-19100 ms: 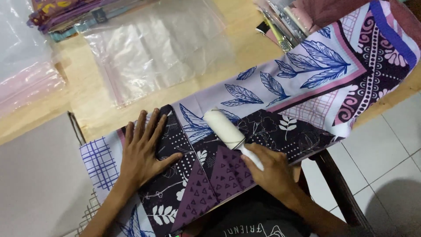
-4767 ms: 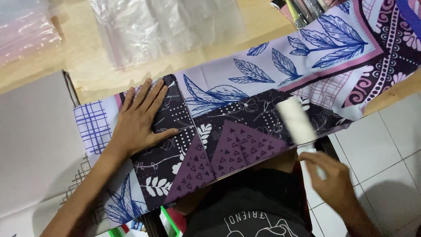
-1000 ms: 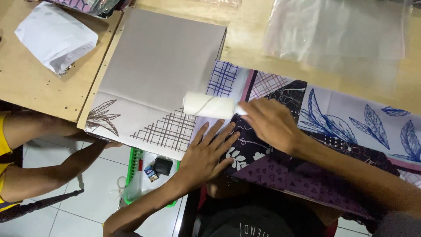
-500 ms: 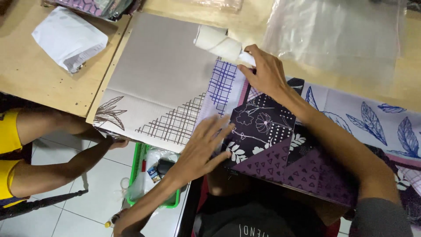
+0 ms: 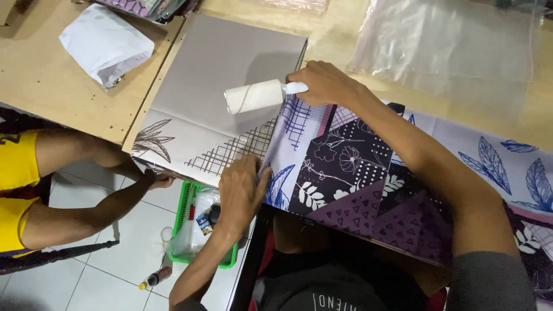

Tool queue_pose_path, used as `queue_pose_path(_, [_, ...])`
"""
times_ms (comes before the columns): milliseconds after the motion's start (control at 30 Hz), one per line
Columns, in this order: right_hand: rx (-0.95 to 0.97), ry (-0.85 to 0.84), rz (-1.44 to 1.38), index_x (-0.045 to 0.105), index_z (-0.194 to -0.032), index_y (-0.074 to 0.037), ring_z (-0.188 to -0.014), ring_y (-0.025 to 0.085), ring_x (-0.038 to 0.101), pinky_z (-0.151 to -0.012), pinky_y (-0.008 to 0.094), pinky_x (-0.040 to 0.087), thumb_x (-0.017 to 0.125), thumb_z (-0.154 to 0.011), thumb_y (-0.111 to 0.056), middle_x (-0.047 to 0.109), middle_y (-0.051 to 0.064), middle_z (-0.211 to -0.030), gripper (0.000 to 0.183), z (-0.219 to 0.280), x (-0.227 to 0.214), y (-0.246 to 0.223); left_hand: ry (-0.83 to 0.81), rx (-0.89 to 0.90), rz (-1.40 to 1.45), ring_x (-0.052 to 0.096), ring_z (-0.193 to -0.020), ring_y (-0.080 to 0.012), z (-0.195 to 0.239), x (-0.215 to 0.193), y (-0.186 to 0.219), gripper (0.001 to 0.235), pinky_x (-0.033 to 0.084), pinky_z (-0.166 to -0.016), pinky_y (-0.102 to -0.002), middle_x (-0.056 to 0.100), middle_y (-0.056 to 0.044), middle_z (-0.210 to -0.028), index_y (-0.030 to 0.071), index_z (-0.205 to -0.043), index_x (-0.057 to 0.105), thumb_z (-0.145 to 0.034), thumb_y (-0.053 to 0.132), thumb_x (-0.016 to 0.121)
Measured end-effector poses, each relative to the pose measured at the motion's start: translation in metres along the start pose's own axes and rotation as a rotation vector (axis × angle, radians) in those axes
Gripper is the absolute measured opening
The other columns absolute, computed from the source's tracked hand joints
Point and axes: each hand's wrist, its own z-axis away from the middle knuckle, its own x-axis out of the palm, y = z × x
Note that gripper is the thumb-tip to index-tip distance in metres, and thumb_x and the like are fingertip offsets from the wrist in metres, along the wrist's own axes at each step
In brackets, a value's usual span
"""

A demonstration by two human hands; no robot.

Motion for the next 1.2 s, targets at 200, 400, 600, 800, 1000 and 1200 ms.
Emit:
queue_pose_path(200, [0.022,0.001,-0.011,0.077,-0.120,-0.016,-0.085,0.051,0.071,-0.079,0.059,0.054,0.067,-0.084,-0.017,0.074,0.027,-0.092,0.037,-0.005,-0.005,0.000,-0.109,-0.098,0.238,0.072,-0.072,-0.0386,-0.009,-0.032,0.018,0.014,0.053,-0.068,-0.050,0.071,-0.015,-0.073,0.011,-0.101,0.057,-0.098,0.024,0.064])
queue_pose_path(400, [-0.154,0.053,0.027,0.069,-0.092,-0.008,-0.064,0.027,0.065,-0.052,0.039,0.049,0.063,-0.090,-0.005,0.070,0.007,-0.078,0.007,-0.022,-0.020,-0.008,-0.157,-0.052,0.376,0.058,-0.046,-0.0154,-0.017,-0.044,0.005,0.018,0.053,-0.039,-0.032,0.074,-0.005,-0.075,0.013,-0.115,0.048,-0.104,0.021,0.060])
queue_pose_path(600, [-0.173,0.180,0.016,0.073,-0.096,-0.012,-0.059,0.024,0.066,-0.053,0.040,0.053,0.063,-0.089,-0.002,0.070,0.005,-0.071,0.015,-0.053,-0.022,-0.020,-0.061,-0.058,0.316,0.066,-0.049,-0.0157,-0.024,-0.068,-0.009,0.006,0.061,-0.037,-0.025,0.073,-0.010,-0.080,0.008,-0.109,0.056,-0.105,0.010,0.060])
queue_pose_path(800, [-0.167,0.242,-0.008,0.074,-0.113,-0.007,-0.056,0.019,0.065,-0.044,0.030,0.049,0.069,-0.088,0.002,0.073,0.009,-0.076,0.028,-0.050,-0.044,-0.022,-0.004,0.008,0.443,0.069,-0.076,-0.0200,-0.031,-0.098,0.005,0.013,0.055,-0.066,-0.033,0.075,-0.011,-0.108,0.007,-0.111,0.065,-0.103,0.003,0.056])
queue_pose_path(1000, [-0.029,0.254,-0.079,0.075,-0.109,-0.007,-0.058,0.028,0.061,-0.085,0.057,0.052,0.064,-0.088,-0.004,0.061,0.009,-0.061,0.024,0.008,-0.105,-0.031,0.008,0.204,0.472,0.064,-0.079,-0.0176,-0.031,-0.121,0.039,0.020,0.047,-0.071,-0.029,0.062,-0.009,-0.096,0.003,-0.112,0.066,-0.105,0.000,0.048])
queue_pose_path(1200, [-0.066,0.406,-0.130,0.073,-0.124,-0.008,-0.108,0.033,0.059,-0.083,0.040,0.043,0.072,-0.088,-0.003,0.070,0.013,-0.119,0.037,0.062,-0.139,-0.024,0.073,0.427,0.380,0.064,-0.067,-0.0164,-0.032,-0.127,0.077,0.015,0.055,-0.053,-0.028,0.069,-0.012,-0.102,-0.001,-0.110,0.066,-0.097,0.001,0.059])
